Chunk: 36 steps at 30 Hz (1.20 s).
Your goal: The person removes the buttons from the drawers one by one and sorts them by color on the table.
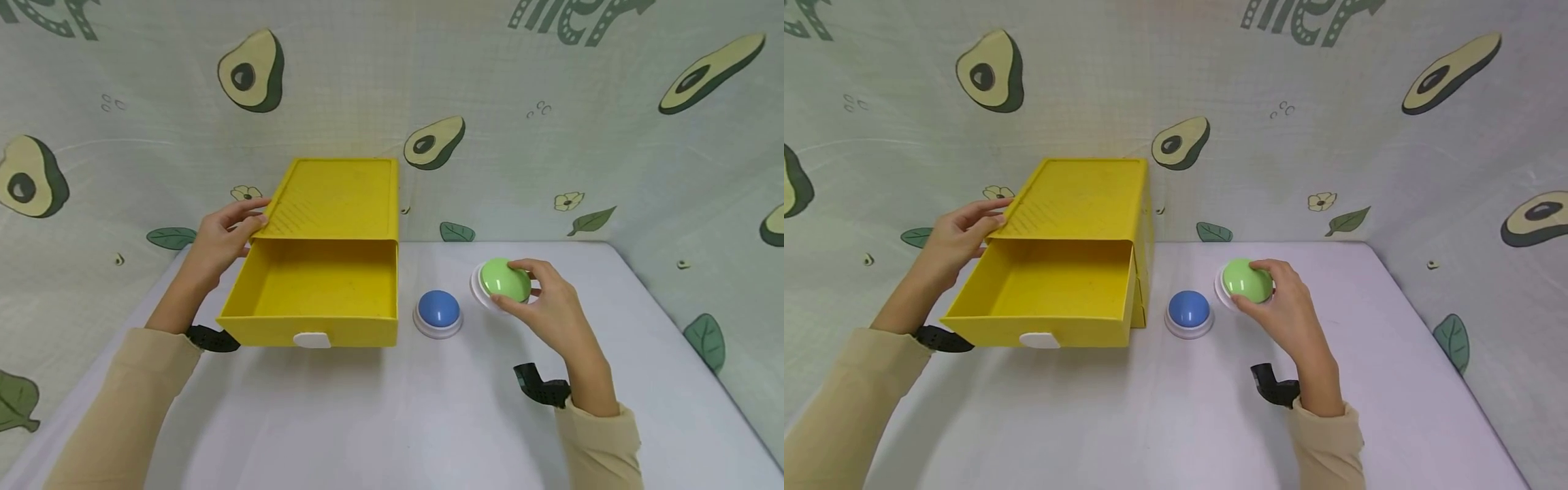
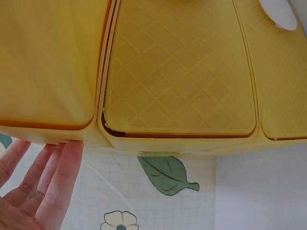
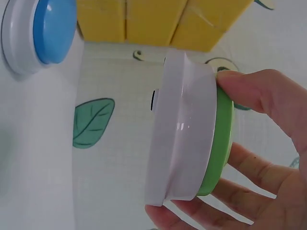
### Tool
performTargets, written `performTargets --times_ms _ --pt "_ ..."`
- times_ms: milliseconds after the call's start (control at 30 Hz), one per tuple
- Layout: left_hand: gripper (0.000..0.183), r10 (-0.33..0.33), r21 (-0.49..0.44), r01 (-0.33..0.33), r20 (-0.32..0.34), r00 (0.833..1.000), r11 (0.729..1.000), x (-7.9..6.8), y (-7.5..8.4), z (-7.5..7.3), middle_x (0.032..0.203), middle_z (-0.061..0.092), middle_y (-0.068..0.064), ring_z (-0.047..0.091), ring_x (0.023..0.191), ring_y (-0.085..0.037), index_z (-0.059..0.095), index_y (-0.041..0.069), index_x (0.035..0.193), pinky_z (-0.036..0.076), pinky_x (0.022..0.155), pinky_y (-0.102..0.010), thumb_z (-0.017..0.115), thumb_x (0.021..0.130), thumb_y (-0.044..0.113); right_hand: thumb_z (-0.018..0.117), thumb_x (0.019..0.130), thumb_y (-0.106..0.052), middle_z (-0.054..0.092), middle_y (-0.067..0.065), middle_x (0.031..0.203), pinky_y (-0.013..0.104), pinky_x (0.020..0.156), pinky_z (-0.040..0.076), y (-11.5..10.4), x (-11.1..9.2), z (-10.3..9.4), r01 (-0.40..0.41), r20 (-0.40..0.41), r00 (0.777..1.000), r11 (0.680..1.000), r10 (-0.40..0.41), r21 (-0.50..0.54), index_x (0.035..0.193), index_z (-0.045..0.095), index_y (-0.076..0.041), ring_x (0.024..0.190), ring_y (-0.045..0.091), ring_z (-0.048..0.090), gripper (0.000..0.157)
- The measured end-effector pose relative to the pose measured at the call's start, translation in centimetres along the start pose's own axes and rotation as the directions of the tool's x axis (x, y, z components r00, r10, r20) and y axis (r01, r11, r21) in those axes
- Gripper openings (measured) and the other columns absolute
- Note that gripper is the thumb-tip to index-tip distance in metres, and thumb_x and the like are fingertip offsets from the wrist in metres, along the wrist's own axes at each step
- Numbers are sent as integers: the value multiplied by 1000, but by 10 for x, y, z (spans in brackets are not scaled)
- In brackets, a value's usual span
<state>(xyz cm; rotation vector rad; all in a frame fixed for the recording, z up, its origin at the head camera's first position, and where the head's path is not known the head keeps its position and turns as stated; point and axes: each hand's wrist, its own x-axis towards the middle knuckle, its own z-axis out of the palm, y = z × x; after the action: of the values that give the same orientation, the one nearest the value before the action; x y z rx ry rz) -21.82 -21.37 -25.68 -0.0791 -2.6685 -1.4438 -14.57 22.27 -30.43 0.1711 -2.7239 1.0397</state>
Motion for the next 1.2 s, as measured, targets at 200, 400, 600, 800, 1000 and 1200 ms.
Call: performTargets --times_ms 200,400,600,800,1000,1200 --pt "52 -11 5 11 0 1000 1000 0 1 -1 135 47 -11 52 101 -17 43 26 140 48 74 -23 46 93 49 72 81 -27 43 20 134 52 92 44 16 7 7 -44 60 997 999 44 -5 131 44 -1 115 37 43 63" --pt "52 -22 14 22 -6 1000 1000 0 0 -1 136 46 -12 52 102 -20 42 25 140 48 74 -23 45 93 49 72 81 -23 42 21 136 52 94 43 31 13 18 -59 122 991 998 61 -16 131 43 1 117 37 43 63" --pt "52 -20 15 20 -6 1000 1000 0 0 0 137 46 -12 52 103 -20 42 25 140 48 74 -24 45 93 48 72 80 -22 44 24 134 53 94 43 42 15 24 -24 147 989 1000 25 -15 129 46 3 118 38 45 61" --pt "52 -23 28 23 -15 1000 999 0 0 1 136 47 -12 51 103 -22 42 25 140 48 74 -24 45 94 48 72 80 -20 45 23 132 53 93 44 56 18 33 -21 176 984 999 25 -25 127 48 2 118 38 45 57" --pt "52 -22 27 23 -14 1000 999 0 0 0 136 47 -12 52 104 -21 42 26 140 49 74 -23 45 93 48 72 79 -19 46 25 130 53 92 42 67 20 41 -14 202 979 999 24 -49 125 49 3 115 39 46 56" --pt "52 -22 23 22 -13 1000 999 0 1 0 135 47 -11 51 101 -19 42 26 140 48 73 -23 45 93 48 72 79 -18 45 26 130 55 99 37 72 19 46 -27 219 975 998 37 -51 125 48 4 121 41 42 57"
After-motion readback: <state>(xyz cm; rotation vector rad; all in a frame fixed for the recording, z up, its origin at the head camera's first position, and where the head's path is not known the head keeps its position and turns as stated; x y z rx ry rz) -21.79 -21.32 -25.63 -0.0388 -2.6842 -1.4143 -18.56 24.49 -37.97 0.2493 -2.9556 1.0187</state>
